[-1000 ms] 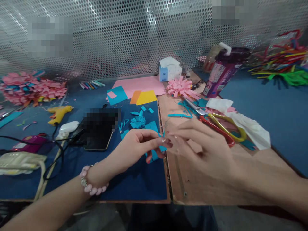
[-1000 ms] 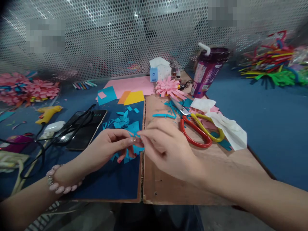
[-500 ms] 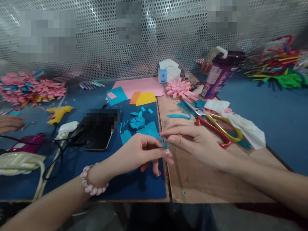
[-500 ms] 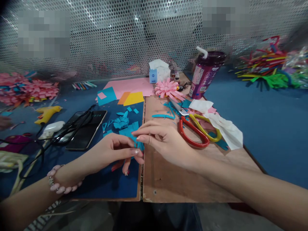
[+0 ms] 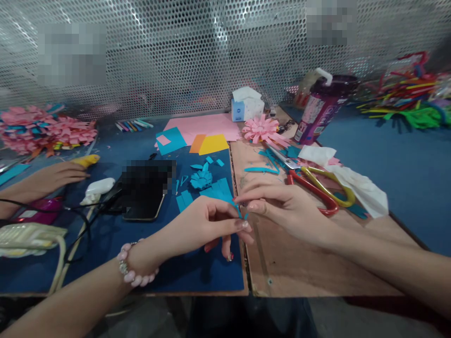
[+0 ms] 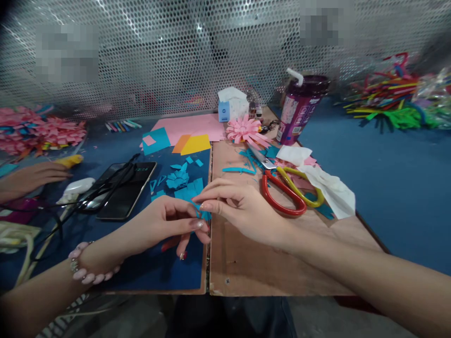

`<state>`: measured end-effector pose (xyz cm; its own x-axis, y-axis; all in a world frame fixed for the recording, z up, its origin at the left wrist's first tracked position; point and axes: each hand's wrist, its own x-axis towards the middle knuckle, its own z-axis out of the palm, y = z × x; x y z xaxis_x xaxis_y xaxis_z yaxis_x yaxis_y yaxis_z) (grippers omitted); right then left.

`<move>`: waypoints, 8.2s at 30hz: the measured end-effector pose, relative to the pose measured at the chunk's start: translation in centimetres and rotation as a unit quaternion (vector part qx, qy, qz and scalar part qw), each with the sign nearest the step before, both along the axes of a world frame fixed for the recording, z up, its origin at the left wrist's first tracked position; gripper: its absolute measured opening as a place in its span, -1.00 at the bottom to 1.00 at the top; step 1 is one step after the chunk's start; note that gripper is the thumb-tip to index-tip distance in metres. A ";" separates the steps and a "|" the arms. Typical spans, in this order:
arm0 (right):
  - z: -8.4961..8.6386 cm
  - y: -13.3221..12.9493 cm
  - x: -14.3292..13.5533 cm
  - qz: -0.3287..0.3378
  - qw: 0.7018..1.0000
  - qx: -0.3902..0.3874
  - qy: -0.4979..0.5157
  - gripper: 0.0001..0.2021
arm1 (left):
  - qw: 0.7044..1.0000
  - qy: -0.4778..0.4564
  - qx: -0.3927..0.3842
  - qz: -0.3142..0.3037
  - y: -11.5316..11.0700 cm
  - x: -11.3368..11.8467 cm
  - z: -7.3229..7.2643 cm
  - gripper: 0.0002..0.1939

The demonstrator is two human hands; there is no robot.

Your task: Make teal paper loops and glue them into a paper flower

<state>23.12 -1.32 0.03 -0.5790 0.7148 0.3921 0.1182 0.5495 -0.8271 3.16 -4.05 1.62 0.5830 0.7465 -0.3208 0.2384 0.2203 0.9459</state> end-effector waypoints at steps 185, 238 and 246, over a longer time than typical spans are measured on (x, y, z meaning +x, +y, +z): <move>-1.3 -1.0 -1.0 -0.061 0.986 -0.103 -0.114 -0.75 | 0.934 0.122 0.169 0.289 2.6 -3.9 1.7 -0.72; -2.6 3.0 -1.1 -0.095 0.938 0.222 -0.249 -0.29 | 0.853 0.151 0.411 0.284 5.7 -4.4 0.7 -0.61; -2.3 3.0 -1.5 -0.109 0.939 0.161 -0.283 -0.40 | 0.701 0.363 0.597 0.145 8.6 -8.3 -1.7 -0.68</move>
<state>21.67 1.71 -2.23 -0.6146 0.7370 0.2814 0.6274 0.6729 -0.3919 -5.12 4.56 -0.11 0.3582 0.7885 0.5000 0.8610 -0.4861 0.1497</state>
